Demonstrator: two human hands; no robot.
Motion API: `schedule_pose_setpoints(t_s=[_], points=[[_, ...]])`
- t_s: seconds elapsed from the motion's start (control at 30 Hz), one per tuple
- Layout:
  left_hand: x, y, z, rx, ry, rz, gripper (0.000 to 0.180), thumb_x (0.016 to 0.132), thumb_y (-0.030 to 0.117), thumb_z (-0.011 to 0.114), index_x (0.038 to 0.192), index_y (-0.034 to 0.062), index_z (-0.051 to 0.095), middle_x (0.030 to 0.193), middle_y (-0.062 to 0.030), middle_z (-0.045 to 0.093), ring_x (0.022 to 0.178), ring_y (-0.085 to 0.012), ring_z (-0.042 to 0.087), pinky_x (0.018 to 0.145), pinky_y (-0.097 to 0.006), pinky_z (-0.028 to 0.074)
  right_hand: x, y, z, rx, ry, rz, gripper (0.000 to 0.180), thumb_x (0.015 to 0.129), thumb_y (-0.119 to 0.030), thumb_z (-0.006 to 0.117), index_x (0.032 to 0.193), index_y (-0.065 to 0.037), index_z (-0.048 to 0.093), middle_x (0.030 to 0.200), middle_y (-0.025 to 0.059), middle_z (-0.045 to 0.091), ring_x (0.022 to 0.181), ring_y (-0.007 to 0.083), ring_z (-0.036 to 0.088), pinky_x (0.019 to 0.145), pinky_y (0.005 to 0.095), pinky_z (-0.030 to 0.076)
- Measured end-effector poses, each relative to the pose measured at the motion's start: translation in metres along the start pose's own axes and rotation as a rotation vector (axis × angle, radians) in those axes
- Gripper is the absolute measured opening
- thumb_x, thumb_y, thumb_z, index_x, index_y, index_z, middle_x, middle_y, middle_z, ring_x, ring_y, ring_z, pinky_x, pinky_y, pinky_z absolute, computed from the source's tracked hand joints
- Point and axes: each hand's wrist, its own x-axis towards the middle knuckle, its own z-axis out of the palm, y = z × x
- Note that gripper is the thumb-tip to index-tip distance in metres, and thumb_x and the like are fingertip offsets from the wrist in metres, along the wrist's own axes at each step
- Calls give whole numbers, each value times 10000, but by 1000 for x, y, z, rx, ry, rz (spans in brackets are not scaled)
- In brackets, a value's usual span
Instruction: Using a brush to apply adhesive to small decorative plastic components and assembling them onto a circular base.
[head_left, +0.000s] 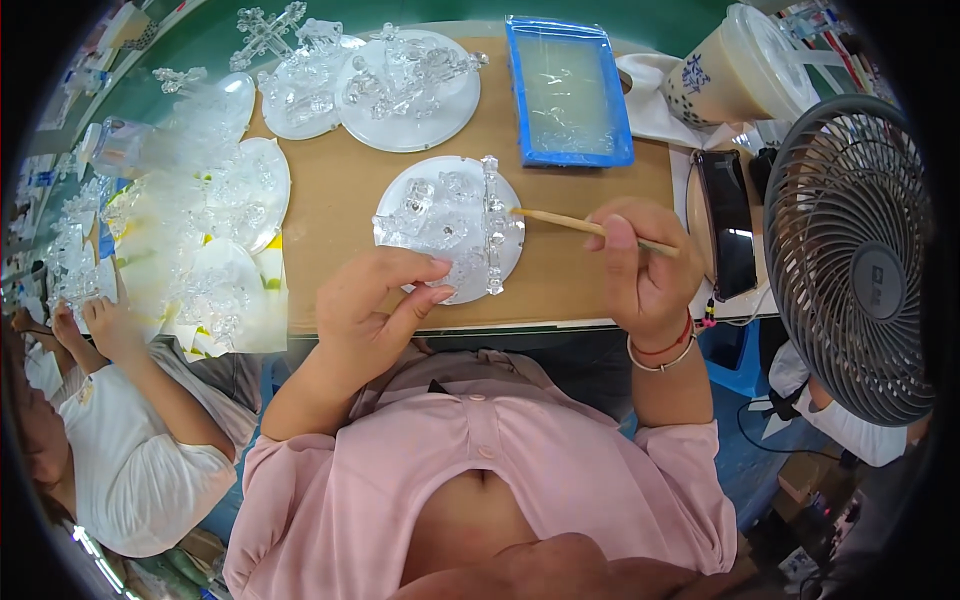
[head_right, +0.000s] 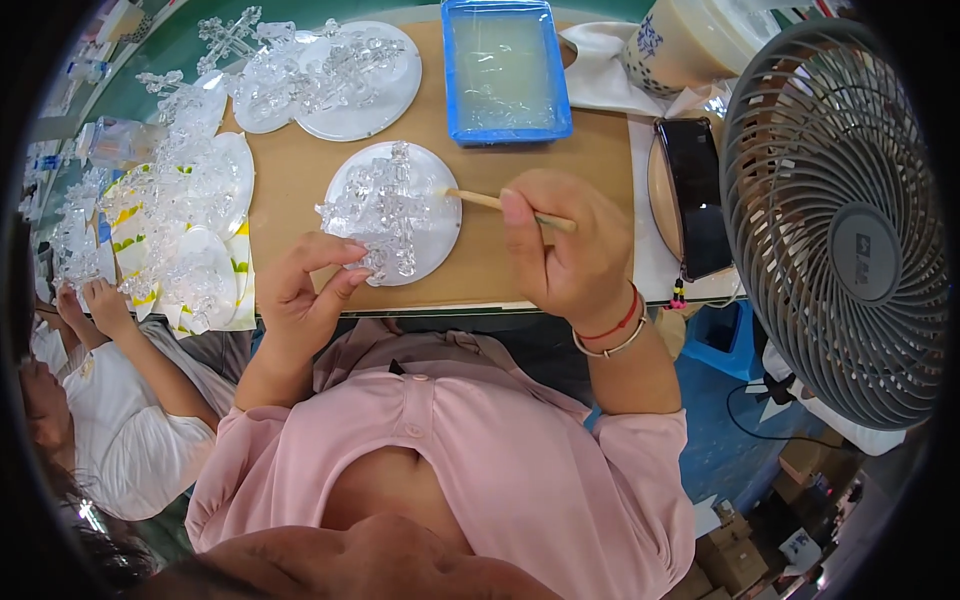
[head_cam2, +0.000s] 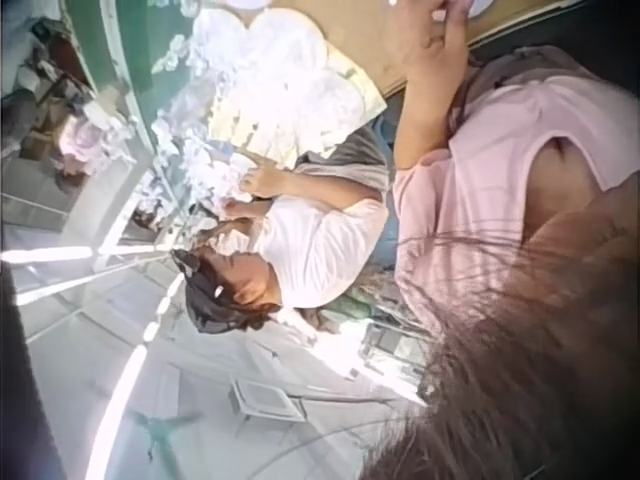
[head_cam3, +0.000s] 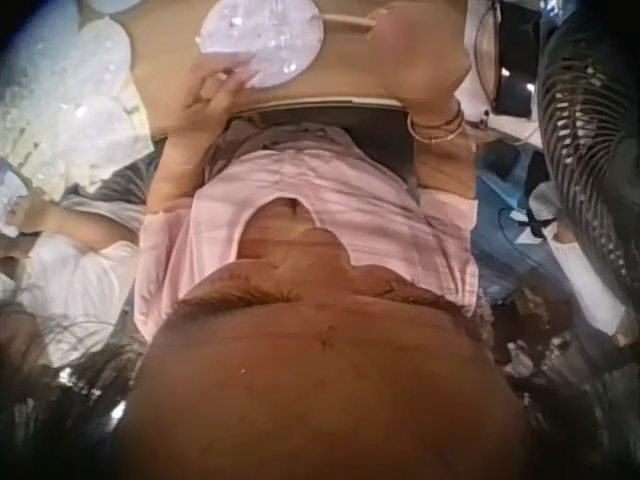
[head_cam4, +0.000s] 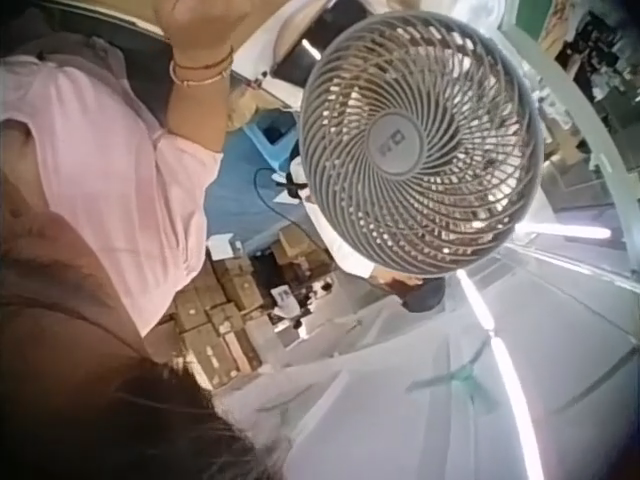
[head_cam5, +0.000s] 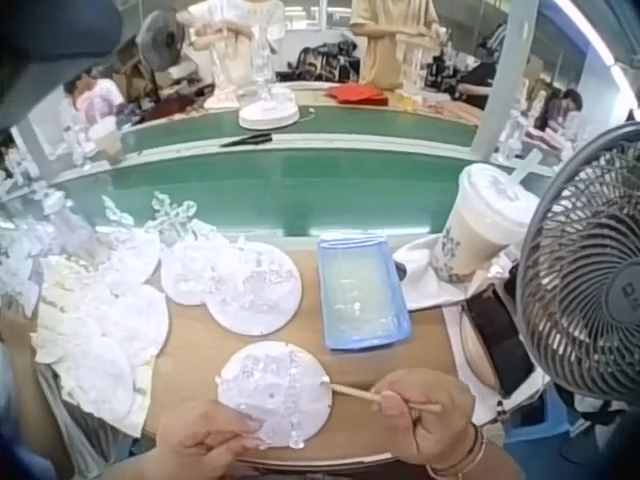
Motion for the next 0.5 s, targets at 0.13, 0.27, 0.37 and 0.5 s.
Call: schedule_pose_setpoints(t_s=[0.13, 0.27, 0.37, 0.5], points=[[3, 5, 4, 19, -13, -4, 218, 718, -20, 744, 909, 43, 660, 878, -88, 688, 776, -217, 662, 677, -299, 517, -6, -14, -10, 3, -78, -115, 41, 877, 4, 527, 852, -10, 557, 696, 109, 621, 585, 212, 623, 517, 295, 478], [5, 8, 6, 34, -37, 32, 245, 709, -38, 746, 921, 35, 649, 882, -97, 689, 776, -212, 663, 681, -291, 518, -12, -15, -6, 17, -69, -141, 28, 852, -3, 551, 840, -28, 552, 669, 93, 626, 586, 246, 638, 523, 317, 494], [5, 11, 8, 49, -60, 54, 259, 704, -38, 752, 928, 29, 643, 878, -107, 687, 777, -216, 663, 680, -292, 519, -14, -15, -8, 113, -122, -101, 21, 855, -7, 551, 847, -27, 553, 683, 96, 634, 590, 240, 639, 526, 315, 495], [6, 11, 10, 59, -67, 51, 257, 700, -39, 754, 922, 26, 641, 877, -113, 685, 781, -224, 664, 680, -296, 520, -17, -11, -4, 118, -69, -91, 7, 862, -21, 557, 857, -23, 552, 681, 98, 635, 594, 246, 639, 539, 311, 498]])
